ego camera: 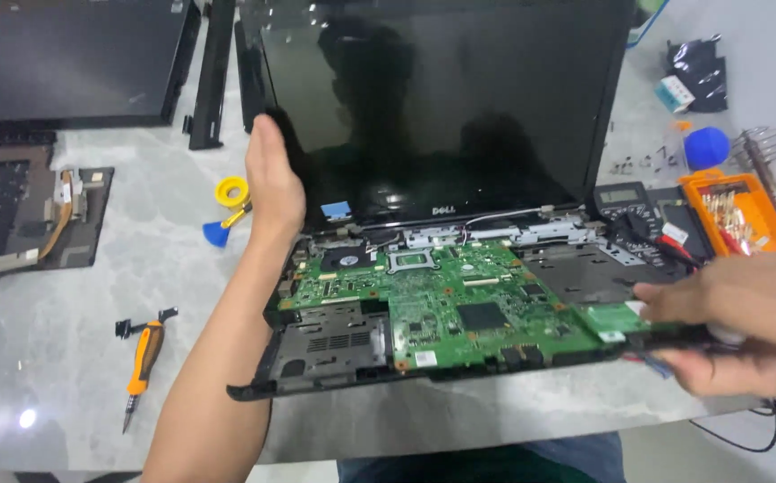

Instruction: The person works on a disassembled laptop, using a blue-handled screwdriver to remove screws from the bottom case and then the motherboard area. They lift the screen assembly, manipulate internal components, and use a multimeter probe to test points on the motherboard.

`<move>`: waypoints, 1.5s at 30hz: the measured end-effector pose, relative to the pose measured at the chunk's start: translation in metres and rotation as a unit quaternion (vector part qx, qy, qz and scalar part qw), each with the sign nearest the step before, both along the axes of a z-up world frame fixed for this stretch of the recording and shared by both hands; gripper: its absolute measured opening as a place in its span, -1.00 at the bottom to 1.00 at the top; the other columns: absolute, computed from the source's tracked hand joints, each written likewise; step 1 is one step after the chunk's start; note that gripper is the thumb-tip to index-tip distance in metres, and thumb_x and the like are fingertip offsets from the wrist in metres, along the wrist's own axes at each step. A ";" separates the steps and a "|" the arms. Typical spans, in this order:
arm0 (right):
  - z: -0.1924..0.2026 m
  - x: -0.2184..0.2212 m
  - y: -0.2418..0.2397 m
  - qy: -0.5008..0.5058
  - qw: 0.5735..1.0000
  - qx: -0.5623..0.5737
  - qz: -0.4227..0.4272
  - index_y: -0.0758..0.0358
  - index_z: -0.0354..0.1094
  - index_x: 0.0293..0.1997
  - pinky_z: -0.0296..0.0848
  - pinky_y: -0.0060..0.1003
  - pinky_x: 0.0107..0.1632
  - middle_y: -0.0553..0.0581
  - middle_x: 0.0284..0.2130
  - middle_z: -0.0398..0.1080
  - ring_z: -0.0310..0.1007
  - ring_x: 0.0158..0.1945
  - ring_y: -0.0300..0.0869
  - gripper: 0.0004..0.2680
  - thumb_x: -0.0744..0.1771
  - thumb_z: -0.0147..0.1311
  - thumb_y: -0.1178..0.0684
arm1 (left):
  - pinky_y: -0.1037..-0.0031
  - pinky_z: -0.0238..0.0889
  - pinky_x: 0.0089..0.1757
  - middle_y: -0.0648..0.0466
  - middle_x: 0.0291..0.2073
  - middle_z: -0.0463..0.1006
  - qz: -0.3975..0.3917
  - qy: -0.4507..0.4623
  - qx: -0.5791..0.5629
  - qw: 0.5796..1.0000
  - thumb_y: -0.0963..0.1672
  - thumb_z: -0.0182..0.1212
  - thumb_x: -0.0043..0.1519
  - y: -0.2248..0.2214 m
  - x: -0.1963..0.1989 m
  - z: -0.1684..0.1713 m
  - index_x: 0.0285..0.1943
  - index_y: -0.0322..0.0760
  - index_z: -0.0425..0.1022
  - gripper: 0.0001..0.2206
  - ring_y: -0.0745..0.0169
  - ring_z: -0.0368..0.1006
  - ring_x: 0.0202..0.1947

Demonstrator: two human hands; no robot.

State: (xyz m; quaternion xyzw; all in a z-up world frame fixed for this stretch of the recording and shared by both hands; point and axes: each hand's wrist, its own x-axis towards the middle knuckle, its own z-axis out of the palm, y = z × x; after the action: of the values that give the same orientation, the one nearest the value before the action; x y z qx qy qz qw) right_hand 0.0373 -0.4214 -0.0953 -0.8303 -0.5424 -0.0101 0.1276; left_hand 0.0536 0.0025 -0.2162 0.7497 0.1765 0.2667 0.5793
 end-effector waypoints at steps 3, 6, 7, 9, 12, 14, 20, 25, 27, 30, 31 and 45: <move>0.006 0.024 0.004 -0.039 0.999 0.006 -0.033 -0.20 0.49 -0.28 0.44 -0.40 -0.57 -0.30 -0.47 0.58 0.60 -0.48 -0.34 -0.76 0.10 0.13 -0.27 | 0.40 -0.27 0.26 -0.08 0.41 -0.04 0.019 0.046 -0.058 0.997 0.24 -0.55 0.09 -0.004 -0.002 0.008 0.42 -0.31 -0.07 -0.17 0.08 -0.12 0.41; 0.016 0.057 0.010 -0.027 0.998 0.031 -0.042 -0.19 0.53 -0.35 0.44 -0.49 -0.45 -0.28 -0.45 0.58 0.57 -0.53 -0.36 -0.76 0.04 0.21 -0.23 | 0.29 -0.37 0.27 0.01 0.44 -0.09 0.021 0.057 -0.122 0.991 0.27 -0.54 0.00 -0.004 0.002 0.010 0.43 -0.18 -0.07 -0.14 0.06 -0.20 0.43; 0.023 0.061 0.016 -0.028 0.998 0.030 -0.043 -0.19 0.53 -0.35 0.44 -0.49 -0.45 -0.28 -0.45 0.58 0.57 -0.53 -0.36 -0.76 0.04 0.21 -0.23 | 0.29 -0.37 0.27 0.01 0.44 -0.09 0.020 0.057 -0.123 0.991 0.27 -0.54 0.00 -0.004 0.003 0.006 0.43 -0.18 -0.07 -0.14 0.06 -0.20 0.43; 0.038 0.071 0.031 -0.006 0.992 0.017 -0.129 -0.12 0.55 -0.45 0.44 -0.50 -0.57 -0.21 -0.66 0.54 0.43 -0.73 -0.37 -0.79 0.00 0.30 -0.20 | 0.36 -0.34 0.28 -0.05 0.43 -0.07 -0.027 -0.038 -0.187 0.981 0.27 -0.49 0.02 -0.001 0.006 0.001 0.42 -0.33 -0.12 -0.11 0.09 -0.21 0.43; 0.048 0.101 0.040 0.057 0.990 0.011 -0.131 0.07 0.55 -0.55 0.23 -0.46 -0.68 -0.05 -0.81 0.49 0.27 -0.83 -0.29 -0.84 0.02 0.35 -0.07 | 0.38 -0.32 0.29 0.10 0.40 0.09 -0.007 -0.013 -0.225 0.974 0.25 -0.52 0.01 -0.012 0.001 0.023 0.38 -0.10 0.08 -0.20 0.15 -0.09 0.43; 0.055 0.119 0.047 0.063 0.988 0.006 -0.138 0.15 0.53 -0.55 0.27 -0.43 -0.62 0.00 -0.76 0.46 0.26 -0.77 -0.25 -0.85 0.04 0.36 -0.03 | 0.35 -0.07 0.23 0.07 0.26 0.28 -0.050 -0.043 -0.294 0.954 0.21 -0.49 0.07 -0.001 0.007 0.016 0.29 -0.11 0.21 -0.29 0.10 0.13 0.33; 0.067 0.157 0.070 0.065 0.990 0.045 -0.114 0.29 0.41 -0.46 0.24 -0.39 -0.36 0.07 -0.58 0.37 0.23 -0.53 -0.24 -0.84 0.12 0.35 0.09 | 0.32 0.20 0.12 0.03 0.04 0.46 -0.078 -0.046 -0.334 0.938 0.17 -0.44 0.16 0.006 0.010 0.008 0.12 -0.13 0.34 -0.40 0.07 0.35 0.14; 0.072 0.172 0.079 0.045 0.984 0.073 -0.159 0.27 0.36 -0.29 0.25 -0.38 -0.35 0.06 -0.50 0.37 0.23 -0.48 -0.26 -0.74 0.13 0.38 0.06 | 0.33 0.21 0.04 0.02 -0.08 0.45 -0.061 -0.019 -0.297 0.953 0.17 -0.42 0.18 0.005 0.007 0.003 0.01 -0.14 0.35 -0.46 0.11 0.35 0.03; 0.066 0.178 0.072 -0.056 0.984 0.105 -0.133 0.23 0.35 -0.14 0.17 -0.35 -0.29 0.04 -0.43 0.33 0.18 -0.45 -0.24 -0.62 0.11 0.37 -0.11 | 0.34 0.22 -0.01 0.02 -0.16 0.45 -0.050 0.003 -0.274 0.960 0.17 -0.41 0.19 0.005 0.007 0.001 -0.06 -0.15 0.35 -0.48 0.13 0.35 -0.05; 0.050 0.165 0.059 -0.165 0.964 0.137 -0.158 0.32 0.36 -0.02 0.24 -0.23 -0.15 0.14 -0.36 0.30 0.30 -0.28 -0.10 -0.51 0.13 0.37 -0.21 | 0.36 0.23 -0.07 0.02 -0.24 0.44 -0.034 0.028 -0.256 0.966 0.17 -0.39 0.21 0.006 0.008 0.005 -0.13 -0.15 0.35 -0.50 0.16 0.35 -0.12; 0.041 0.157 0.057 -0.166 0.964 0.137 -0.156 0.32 0.36 -0.02 0.24 -0.23 -0.15 0.14 -0.36 0.30 0.30 -0.28 -0.10 -0.51 0.13 0.37 -0.21 | 0.36 0.23 -0.07 0.02 -0.24 0.44 -0.033 0.027 -0.256 0.966 0.17 -0.39 0.21 0.006 0.008 0.007 -0.13 -0.15 0.35 -0.50 0.16 0.35 -0.12; -0.007 0.042 0.137 -0.378 0.912 0.161 0.007 0.26 0.35 -0.30 0.19 -0.42 -0.44 0.05 -0.40 0.37 0.28 -0.45 -0.16 -0.94 0.32 0.16 0.17 | 0.52 0.27 -0.41 0.09 -0.61 0.42 0.004 0.109 -0.196 0.975 0.18 -0.32 0.24 0.002 0.009 0.019 -0.48 -0.13 0.37 -0.49 0.29 0.38 -0.49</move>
State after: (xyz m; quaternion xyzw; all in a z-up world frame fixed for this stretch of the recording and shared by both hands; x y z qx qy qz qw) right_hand 0.0789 -0.2849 -0.1023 -0.7290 -0.5466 -0.4096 0.0448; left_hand 0.0622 0.0048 -0.1970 0.6452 0.2901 0.1461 0.6915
